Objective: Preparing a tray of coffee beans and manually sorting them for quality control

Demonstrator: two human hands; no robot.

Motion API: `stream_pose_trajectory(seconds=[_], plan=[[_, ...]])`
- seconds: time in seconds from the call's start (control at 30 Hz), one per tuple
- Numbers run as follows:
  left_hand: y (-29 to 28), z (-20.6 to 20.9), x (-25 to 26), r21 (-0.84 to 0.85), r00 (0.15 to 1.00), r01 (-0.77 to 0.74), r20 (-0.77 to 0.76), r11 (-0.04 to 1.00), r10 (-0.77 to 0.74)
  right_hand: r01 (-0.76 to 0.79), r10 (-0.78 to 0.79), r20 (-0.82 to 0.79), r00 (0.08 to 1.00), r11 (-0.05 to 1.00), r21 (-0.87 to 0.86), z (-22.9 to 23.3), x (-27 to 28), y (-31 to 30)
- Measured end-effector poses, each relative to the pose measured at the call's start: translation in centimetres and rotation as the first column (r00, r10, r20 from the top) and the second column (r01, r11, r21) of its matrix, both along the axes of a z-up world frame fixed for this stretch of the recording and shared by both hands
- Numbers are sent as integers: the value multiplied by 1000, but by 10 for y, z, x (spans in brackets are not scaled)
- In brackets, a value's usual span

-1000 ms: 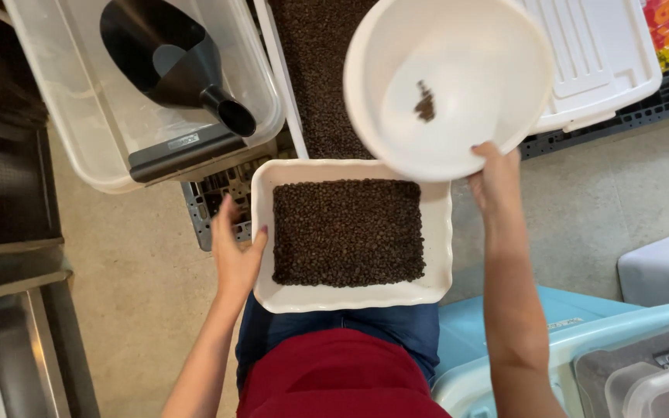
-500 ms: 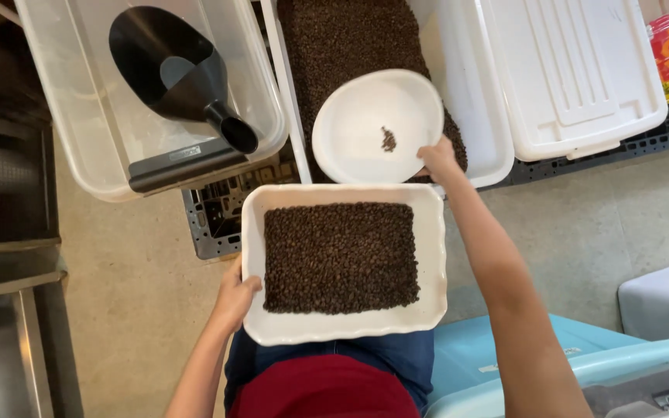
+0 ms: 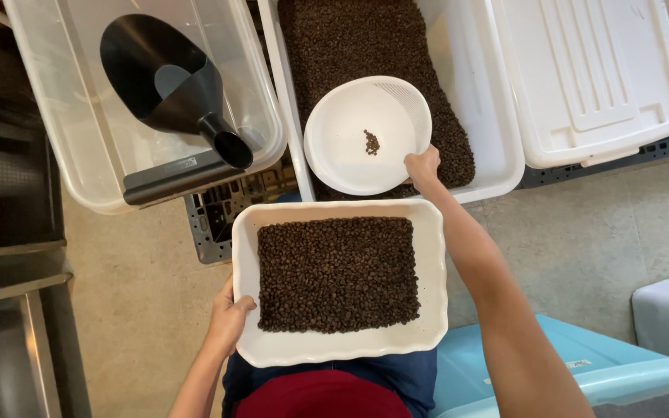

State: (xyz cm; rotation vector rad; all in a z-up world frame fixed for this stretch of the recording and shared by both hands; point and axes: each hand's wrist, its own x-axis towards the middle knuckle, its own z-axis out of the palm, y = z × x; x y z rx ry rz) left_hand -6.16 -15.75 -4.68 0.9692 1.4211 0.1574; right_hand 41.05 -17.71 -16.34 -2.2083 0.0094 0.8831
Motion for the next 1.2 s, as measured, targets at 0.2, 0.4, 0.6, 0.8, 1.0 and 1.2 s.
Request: stream_pose_trajectory(seconds=[0.2, 0.4, 0.6, 0.8, 1.0, 1.2], plan=[[7, 31, 15, -90, 999, 34, 26, 995, -32, -90, 88, -44, 995, 995, -45, 4, 3, -10], [4, 39, 25, 53, 998, 68, 16, 996, -69, -51, 56, -40, 998, 991, 125, -3, 13, -24], [6, 11, 16, 140, 992, 127, -24, 982, -124, -89, 79, 107, 991, 992, 94, 38, 29, -47], [9, 11, 28, 183, 987, 153, 13, 971, -158, -418, 11, 710, 704, 815, 402, 168, -62, -105], [8, 20, 36, 213, 981, 157, 77, 964, -177, -541, 381, 468, 798, 794, 277, 152, -178, -132], [16, 45, 49, 223, 973, 193, 82, 956, -215, -634, 445, 561, 698, 748, 195, 127, -215, -117]])
